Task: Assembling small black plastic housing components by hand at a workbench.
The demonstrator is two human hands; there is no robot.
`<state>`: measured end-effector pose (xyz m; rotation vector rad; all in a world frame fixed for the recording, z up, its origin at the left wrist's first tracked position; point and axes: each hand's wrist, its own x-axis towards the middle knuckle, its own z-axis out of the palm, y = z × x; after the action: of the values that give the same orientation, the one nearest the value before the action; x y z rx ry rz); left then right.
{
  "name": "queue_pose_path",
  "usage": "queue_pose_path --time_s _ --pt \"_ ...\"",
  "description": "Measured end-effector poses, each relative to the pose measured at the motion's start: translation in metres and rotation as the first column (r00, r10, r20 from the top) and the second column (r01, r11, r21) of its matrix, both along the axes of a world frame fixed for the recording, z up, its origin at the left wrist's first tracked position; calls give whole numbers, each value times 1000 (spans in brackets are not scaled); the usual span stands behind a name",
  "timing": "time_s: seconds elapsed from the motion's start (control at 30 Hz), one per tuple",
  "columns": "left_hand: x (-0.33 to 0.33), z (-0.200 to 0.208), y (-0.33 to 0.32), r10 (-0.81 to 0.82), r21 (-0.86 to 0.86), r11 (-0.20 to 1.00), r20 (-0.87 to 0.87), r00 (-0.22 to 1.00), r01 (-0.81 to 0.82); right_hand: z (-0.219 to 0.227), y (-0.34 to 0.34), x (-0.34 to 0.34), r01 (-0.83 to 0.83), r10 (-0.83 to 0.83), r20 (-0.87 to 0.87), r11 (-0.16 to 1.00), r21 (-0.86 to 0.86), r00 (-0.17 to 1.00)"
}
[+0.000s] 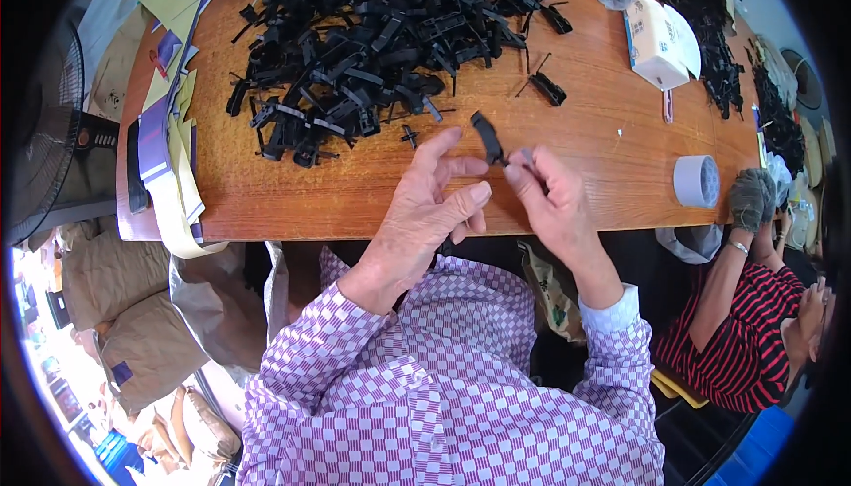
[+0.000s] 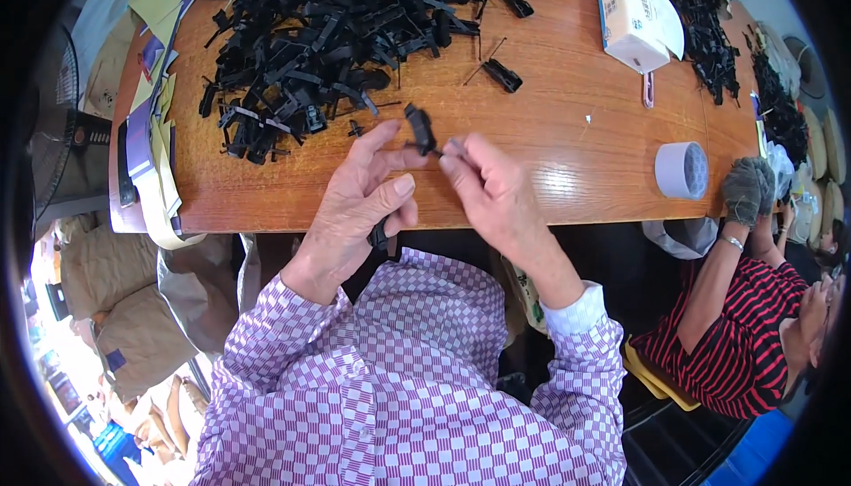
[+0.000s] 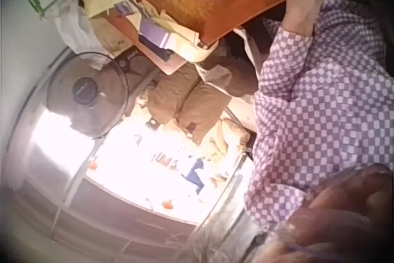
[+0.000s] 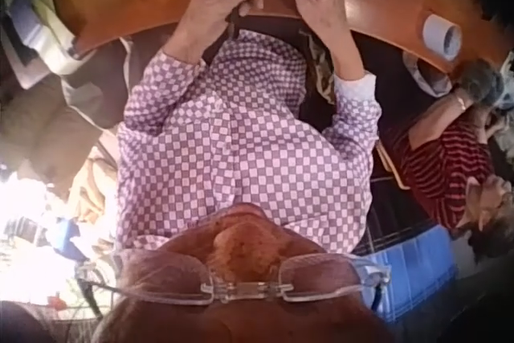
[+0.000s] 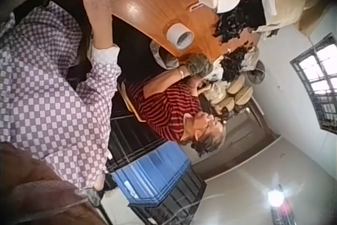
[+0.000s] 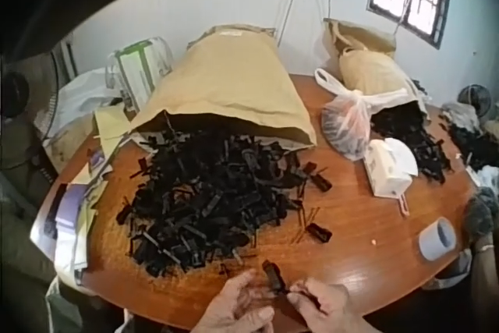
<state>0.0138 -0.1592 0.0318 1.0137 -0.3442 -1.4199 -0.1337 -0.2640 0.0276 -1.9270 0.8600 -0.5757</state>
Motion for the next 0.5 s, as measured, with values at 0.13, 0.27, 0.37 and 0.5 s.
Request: queue_pose_path --time_s 0.13,0.27,0.37,0.5 --pt "1 -3 -6 -82 -41 996 -50 995 81 -3 12 -10 -74 66 63 990 120 996" --pt "-11 -4 -8 -39 -56 997 136 990 47 -2 21 -11 -86 76 88 989 123 993" --pt "-13 -4 -7 -16 -77 996 231 973 34 -4 24 -11 -100 94 84 992 74 992" --pt "-10 -1 -5 19 -36 999 254 967 -10 -6 29 -11 -65 59 89 996 67 994"
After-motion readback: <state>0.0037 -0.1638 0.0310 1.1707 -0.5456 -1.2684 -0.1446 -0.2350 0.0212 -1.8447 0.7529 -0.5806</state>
